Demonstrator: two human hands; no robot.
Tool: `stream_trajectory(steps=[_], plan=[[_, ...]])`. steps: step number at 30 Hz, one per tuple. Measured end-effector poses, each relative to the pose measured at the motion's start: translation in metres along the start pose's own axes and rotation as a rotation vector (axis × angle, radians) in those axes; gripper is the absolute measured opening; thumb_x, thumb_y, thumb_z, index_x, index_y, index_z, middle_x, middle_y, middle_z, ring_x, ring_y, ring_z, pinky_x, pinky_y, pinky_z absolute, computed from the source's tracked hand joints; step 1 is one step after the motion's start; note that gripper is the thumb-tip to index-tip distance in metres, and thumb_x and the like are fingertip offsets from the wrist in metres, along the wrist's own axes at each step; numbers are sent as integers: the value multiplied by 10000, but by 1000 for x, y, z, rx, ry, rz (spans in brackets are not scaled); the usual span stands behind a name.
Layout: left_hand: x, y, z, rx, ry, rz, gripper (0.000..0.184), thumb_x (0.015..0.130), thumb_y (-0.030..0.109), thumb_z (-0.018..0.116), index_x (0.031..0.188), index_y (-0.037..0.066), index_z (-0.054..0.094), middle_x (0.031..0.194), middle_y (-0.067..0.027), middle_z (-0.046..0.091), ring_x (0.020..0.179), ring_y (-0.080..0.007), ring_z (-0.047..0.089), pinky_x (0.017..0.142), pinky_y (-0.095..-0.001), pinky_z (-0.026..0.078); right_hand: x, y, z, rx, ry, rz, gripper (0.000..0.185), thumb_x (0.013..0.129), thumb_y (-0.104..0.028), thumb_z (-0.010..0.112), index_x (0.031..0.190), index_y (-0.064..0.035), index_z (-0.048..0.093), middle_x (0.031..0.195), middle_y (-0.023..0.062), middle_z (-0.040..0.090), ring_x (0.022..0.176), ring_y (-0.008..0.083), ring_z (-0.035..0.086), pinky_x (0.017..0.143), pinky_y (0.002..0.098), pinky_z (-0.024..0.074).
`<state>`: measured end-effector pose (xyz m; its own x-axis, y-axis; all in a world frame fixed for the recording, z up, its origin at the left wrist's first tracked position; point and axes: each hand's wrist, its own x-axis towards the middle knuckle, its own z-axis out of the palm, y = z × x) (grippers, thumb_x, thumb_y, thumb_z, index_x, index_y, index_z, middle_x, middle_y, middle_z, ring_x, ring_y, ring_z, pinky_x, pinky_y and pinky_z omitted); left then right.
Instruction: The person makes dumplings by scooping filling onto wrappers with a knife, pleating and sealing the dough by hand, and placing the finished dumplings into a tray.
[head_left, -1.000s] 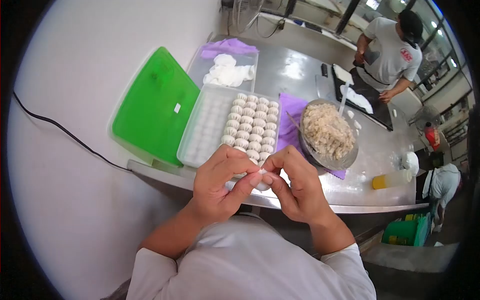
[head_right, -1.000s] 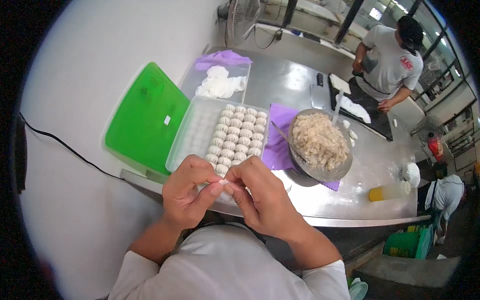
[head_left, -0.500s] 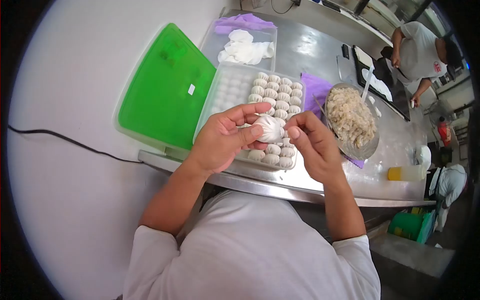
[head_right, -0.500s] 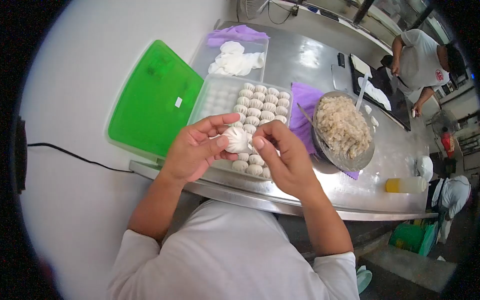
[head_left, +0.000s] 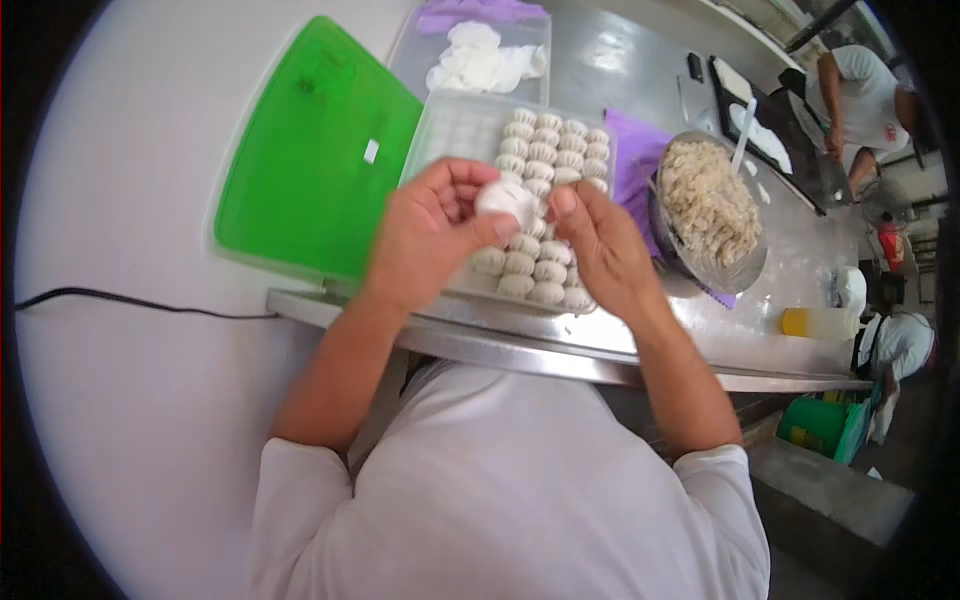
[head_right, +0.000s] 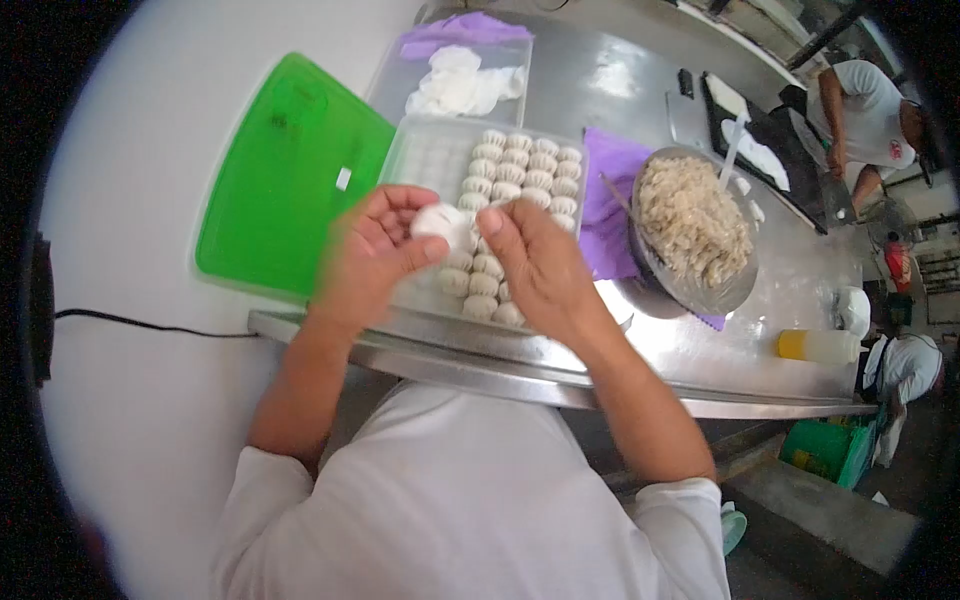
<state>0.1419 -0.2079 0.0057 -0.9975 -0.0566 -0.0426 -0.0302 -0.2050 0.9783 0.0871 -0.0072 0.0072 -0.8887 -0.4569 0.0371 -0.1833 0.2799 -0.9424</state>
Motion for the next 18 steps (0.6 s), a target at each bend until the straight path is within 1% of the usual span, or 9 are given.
stream_trajectory(steps=[1,2,4,5,7,8,10,14,18], plan=[[-2,-1,-10,2,16,-18,447,831,-51,755,1251,-9,610,1095,-69,665,977,-119,644,890,-266,536,6,2,-2,-75,-16,-43,456,965,-361,673,1136,51,580,961,189,617,896,272,604,789,380,497],[-3,-1,-20,75,24,-16,395,841,-46,749,1214,-16,623,1075,-68,677,952,-116,651,871,-254,536,11,7,-1,-65,-29,-37,456,965,-361,673,1136,51,580,961,189,617,896,272,604,789,380,497],[-7,-5,-37,199,23,-35,352,834,-14,761,1166,-13,642,1036,-80,702,897,-117,660,819,-253,542,18,20,4,-750,-81,-310,785,827,-423,797,1403,-3,468,1355,265,498,1305,439,457,1072,512,397],[-13,-6,-40,202,31,-43,352,834,-14,761,1166,-13,642,1036,-80,702,897,-117,660,819,-253,542,19,26,12,-741,-90,-309,785,827,-423,797,1403,-3,468,1355,265,498,1305,439,457,1072,512,397],[-22,-6,-42,611,46,-159,395,807,-27,764,1181,-9,641,1009,-53,701,886,-101,625,814,-245,522,21,34,33,-959,-270,-314,1002,718,-439,862,1507,-75,365,1565,267,287,1458,541,197,1176,624,218],[-25,-8,-44,612,55,-167,395,807,-27,764,1181,-9,641,1009,-53,701,886,-101,625,814,-245,522,24,38,41,-965,-333,-318,1005,715,-431,861,1523,-109,358,1597,281,237,1491,532,132,1184,660,147],[-30,-13,-45,693,-57,-138,358,808,-7,762,1150,6,658,971,-40,697,827,-93,608,767,-253,519,25,48,55,-1008,-335,-354,1003,710,-430,863,1519,-106,366,1596,279,243,1489,528,146,1180,666,148],[-35,-11,-40,822,-53,-157,296,814,14,759,1097,13,671,946,-48,698,778,-121,610,739,-286,525,28,74,77,-1131,-267,-432,965,715,-394,850,1509,-99,388,1604,263,249,1492,510,166,1174,676,139],[-33,-14,-39,970,-92,-95,279,803,39,765,1060,18,658,918,-108,687,754,-194,626,722,-328,522,29,76,79,-1133,-244,-378,909,736,-351,820,1505,-105,400,1612,247,249,1500,493,166,1179,672,136]])
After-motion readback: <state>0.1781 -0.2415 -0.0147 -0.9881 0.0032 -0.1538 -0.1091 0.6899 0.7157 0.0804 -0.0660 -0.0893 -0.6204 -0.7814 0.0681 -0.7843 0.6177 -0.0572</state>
